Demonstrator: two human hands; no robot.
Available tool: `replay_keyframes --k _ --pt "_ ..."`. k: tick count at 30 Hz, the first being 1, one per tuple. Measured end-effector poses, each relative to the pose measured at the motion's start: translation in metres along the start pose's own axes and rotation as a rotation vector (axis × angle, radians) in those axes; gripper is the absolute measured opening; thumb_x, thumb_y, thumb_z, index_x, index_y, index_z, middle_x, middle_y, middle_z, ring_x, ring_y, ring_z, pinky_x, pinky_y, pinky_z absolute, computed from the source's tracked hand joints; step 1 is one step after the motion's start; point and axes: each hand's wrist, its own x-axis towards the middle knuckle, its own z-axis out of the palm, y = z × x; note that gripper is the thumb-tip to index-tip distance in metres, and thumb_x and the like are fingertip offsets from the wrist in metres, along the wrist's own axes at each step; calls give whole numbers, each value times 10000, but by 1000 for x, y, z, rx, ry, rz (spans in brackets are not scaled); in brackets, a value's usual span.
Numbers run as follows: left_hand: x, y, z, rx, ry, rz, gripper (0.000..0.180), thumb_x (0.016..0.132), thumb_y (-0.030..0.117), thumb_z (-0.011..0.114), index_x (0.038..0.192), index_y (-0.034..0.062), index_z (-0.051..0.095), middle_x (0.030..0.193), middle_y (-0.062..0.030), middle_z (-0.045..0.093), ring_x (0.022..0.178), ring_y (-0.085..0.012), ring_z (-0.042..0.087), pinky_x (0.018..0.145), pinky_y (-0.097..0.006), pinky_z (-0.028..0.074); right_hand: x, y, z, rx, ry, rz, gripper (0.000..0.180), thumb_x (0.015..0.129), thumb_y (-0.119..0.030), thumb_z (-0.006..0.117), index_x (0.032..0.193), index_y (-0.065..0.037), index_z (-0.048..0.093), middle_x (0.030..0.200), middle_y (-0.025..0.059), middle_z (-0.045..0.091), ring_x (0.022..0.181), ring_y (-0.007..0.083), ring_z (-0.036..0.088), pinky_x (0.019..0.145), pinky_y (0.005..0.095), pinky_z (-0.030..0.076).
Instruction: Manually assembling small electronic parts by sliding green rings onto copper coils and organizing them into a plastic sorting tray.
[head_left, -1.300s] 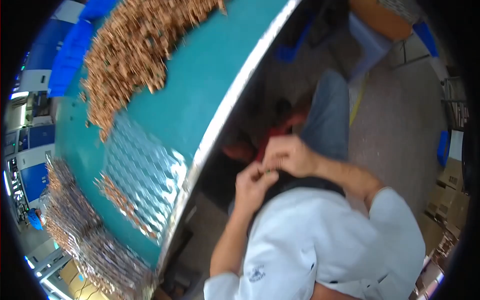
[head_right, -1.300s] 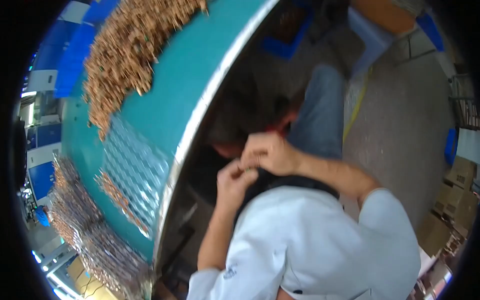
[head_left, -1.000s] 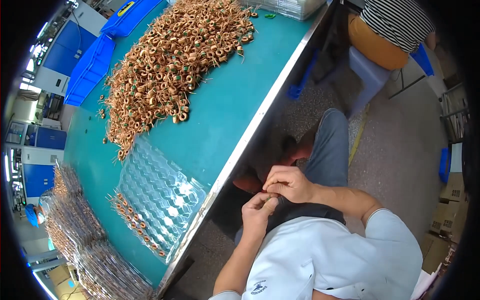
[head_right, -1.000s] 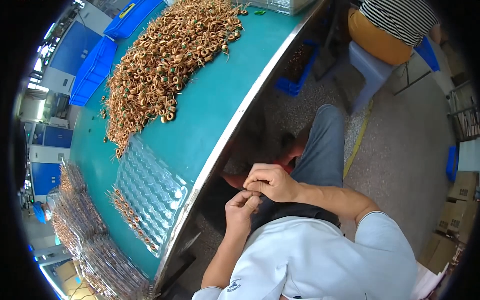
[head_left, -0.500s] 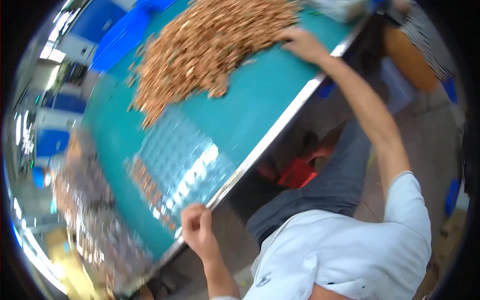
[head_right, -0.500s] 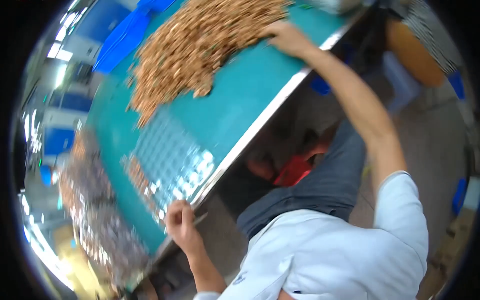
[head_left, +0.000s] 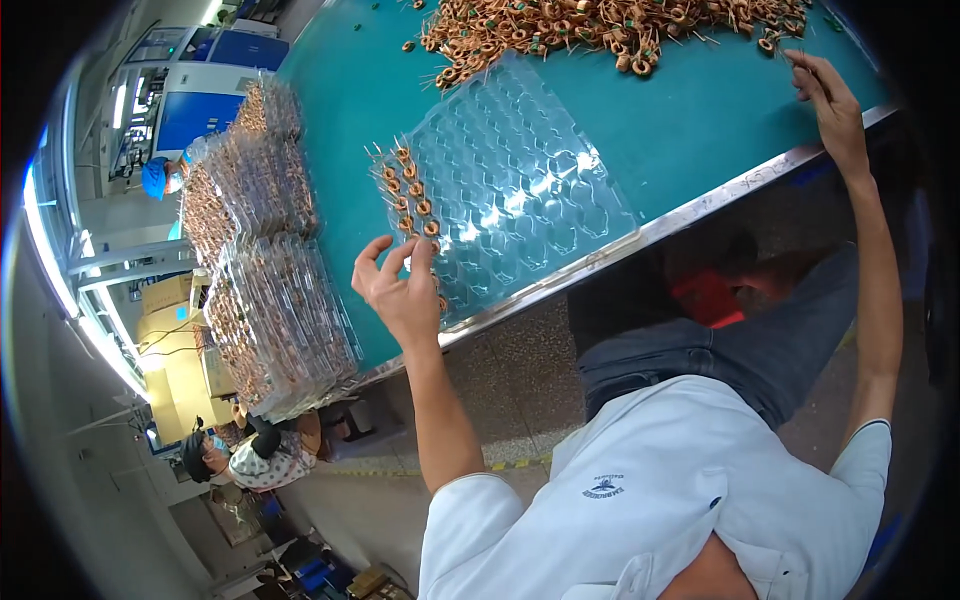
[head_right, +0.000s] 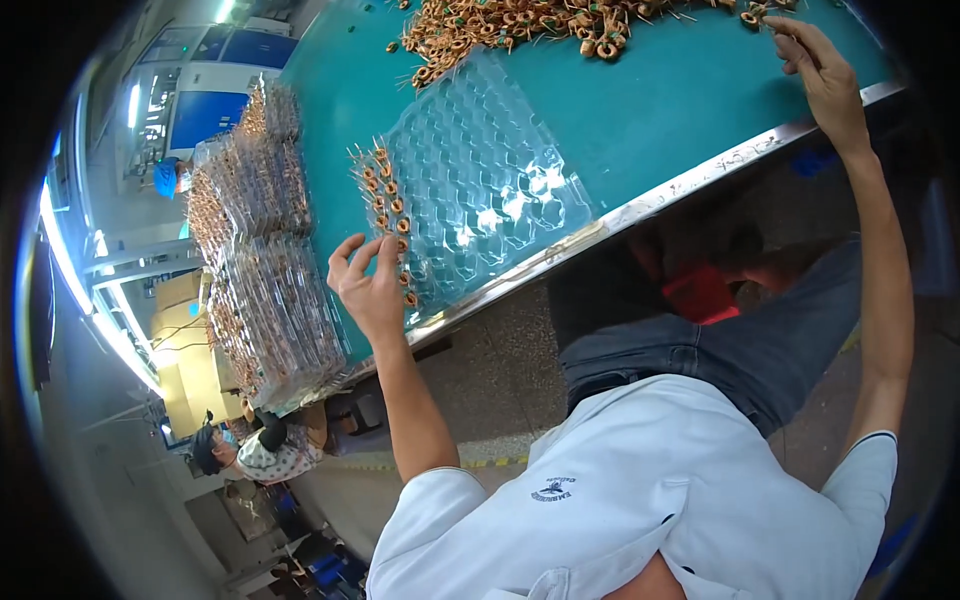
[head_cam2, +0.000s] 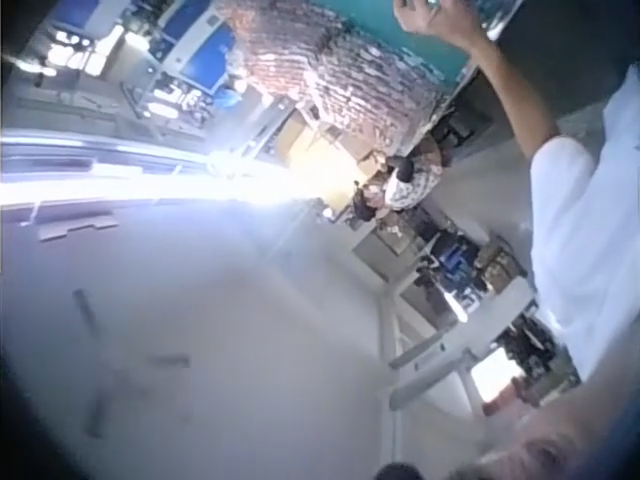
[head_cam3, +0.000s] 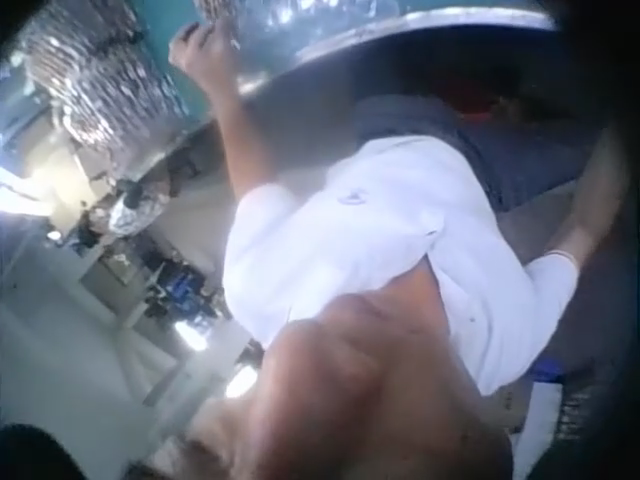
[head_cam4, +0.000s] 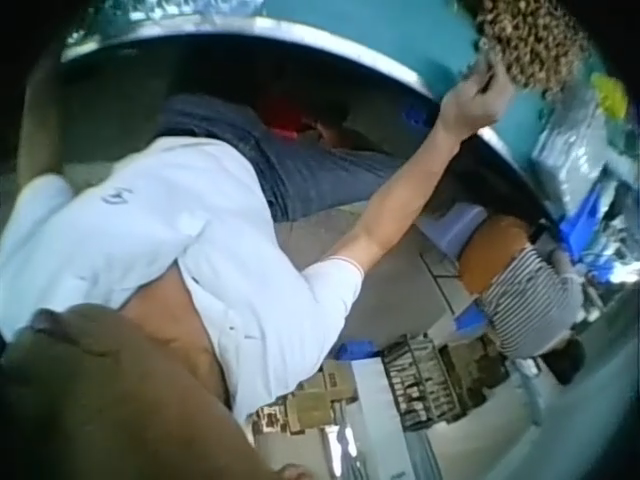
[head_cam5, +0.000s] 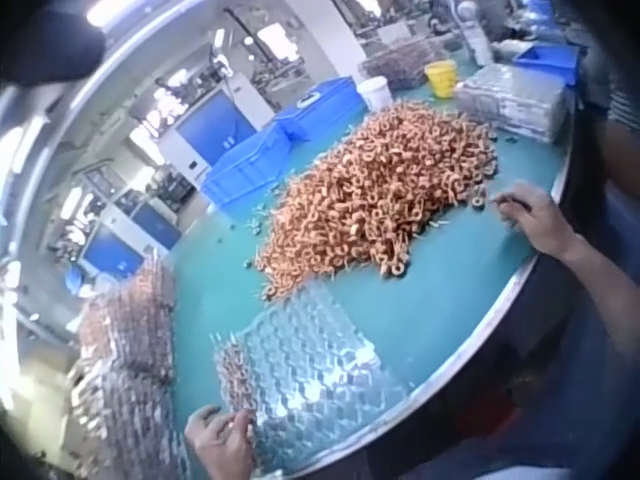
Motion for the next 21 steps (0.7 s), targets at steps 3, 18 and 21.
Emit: replay_keyframes --k 3,18,21 --pt "6 -8 26 120 -32 110 96 785 202 772 832 119 779 1137 -122 592 1135 -315 481 954 -428 394 -33 -29 -1 242 47 150 288 997 -170 558 1262 -60 575 998 35 624 818 80 574 743 220 502" --pt "-147 235 95 -733 -536 537 240 713 54 809 931 29 711 893 -92 623 795 -252 572 691 -341 468 -174 -114 7 300 -419 436 244 815 -41 743 958 -6 550 848 88 644 760 145 644 665 262 534" --pt "-158 241 101 -703 -605 598 131 744 25 766 857 42 702 822 -69 610 744 -250 557 646 -351 455 -191 -107 0 281 -407 384 259 801 -51 758 953 1 555 864 116 652 760 192 664 666 284 546"
